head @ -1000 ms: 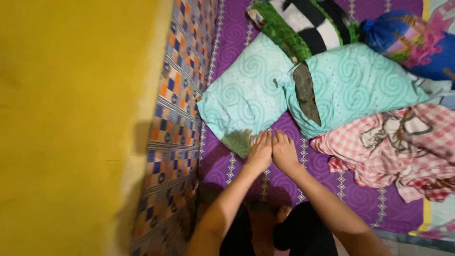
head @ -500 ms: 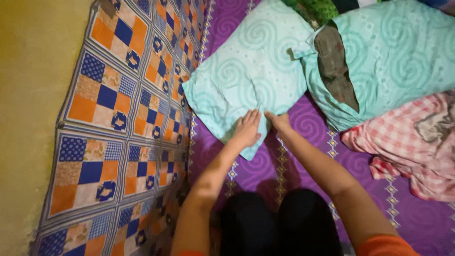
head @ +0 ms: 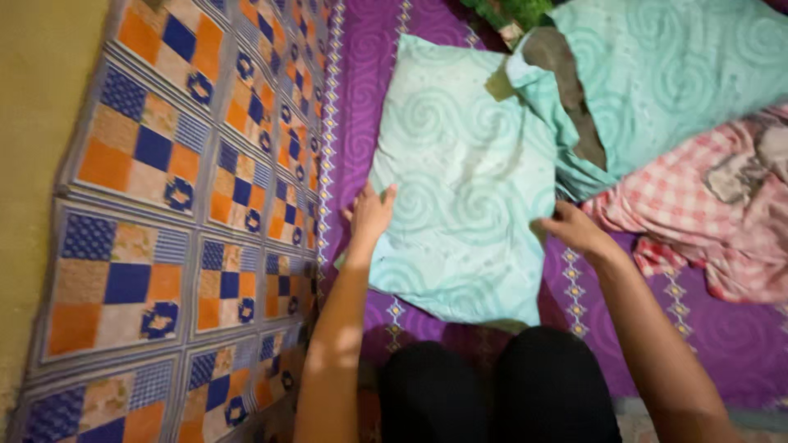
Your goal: The person kneels on the floor beside a bed and straightens the purple patterned bedsheet. They then arrange several pillows and a rolled bolster in a neat row along the head of the bed, smoothing each item by hand.
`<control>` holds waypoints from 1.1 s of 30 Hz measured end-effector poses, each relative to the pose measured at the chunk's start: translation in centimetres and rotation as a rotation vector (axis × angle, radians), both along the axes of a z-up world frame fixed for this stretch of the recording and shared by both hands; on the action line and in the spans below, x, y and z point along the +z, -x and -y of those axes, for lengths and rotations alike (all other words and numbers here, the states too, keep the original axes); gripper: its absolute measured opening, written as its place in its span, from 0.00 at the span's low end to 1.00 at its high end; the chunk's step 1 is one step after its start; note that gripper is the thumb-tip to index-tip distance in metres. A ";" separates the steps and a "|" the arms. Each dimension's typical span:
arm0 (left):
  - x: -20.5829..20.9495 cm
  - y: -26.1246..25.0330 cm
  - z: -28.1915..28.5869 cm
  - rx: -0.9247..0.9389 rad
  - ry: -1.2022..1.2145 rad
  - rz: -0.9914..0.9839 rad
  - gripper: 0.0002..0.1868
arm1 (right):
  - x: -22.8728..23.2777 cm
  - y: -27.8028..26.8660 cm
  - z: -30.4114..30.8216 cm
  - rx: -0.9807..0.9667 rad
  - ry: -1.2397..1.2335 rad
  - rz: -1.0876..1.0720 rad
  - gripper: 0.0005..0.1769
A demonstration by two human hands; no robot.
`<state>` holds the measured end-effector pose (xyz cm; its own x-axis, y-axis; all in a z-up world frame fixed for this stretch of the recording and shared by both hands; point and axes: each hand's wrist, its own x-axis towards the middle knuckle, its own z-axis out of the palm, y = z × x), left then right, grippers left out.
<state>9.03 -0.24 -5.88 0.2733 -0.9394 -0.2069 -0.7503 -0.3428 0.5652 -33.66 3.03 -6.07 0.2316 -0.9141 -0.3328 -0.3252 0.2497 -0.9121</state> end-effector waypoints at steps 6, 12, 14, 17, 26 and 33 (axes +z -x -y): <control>-2.4 1.6 0.5 -0.031 -0.062 0.119 0.69 | -3.1 -3.9 2.0 -0.372 0.073 0.033 0.23; -4.4 -1.5 0.5 0.125 -0.152 0.044 0.63 | 4.2 -6.1 0.6 -0.233 0.371 0.112 0.16; -6.5 -3.1 -0.9 0.077 -0.171 -0.113 0.56 | 7.2 -6.8 -1.2 -0.237 0.467 0.029 0.14; -10.8 -3.2 -3.0 -0.041 -0.142 -0.315 0.41 | 10.6 -6.7 -3.4 -0.284 0.643 -0.124 0.11; -8.8 11.4 -2.8 0.025 0.256 -1.116 0.21 | 14.5 5.8 -5.8 -0.322 0.991 -0.480 0.06; -0.3 15.5 -2.2 -0.517 0.454 -0.933 0.31 | 6.2 9.5 -4.1 -0.441 0.724 -0.793 0.20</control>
<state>-6.47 1.97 -6.19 -0.2458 -0.9340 0.2593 0.0317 0.2596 0.9652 -43.20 7.09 0.11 -0.1938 -0.8995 0.3915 -0.8842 -0.0128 -0.4670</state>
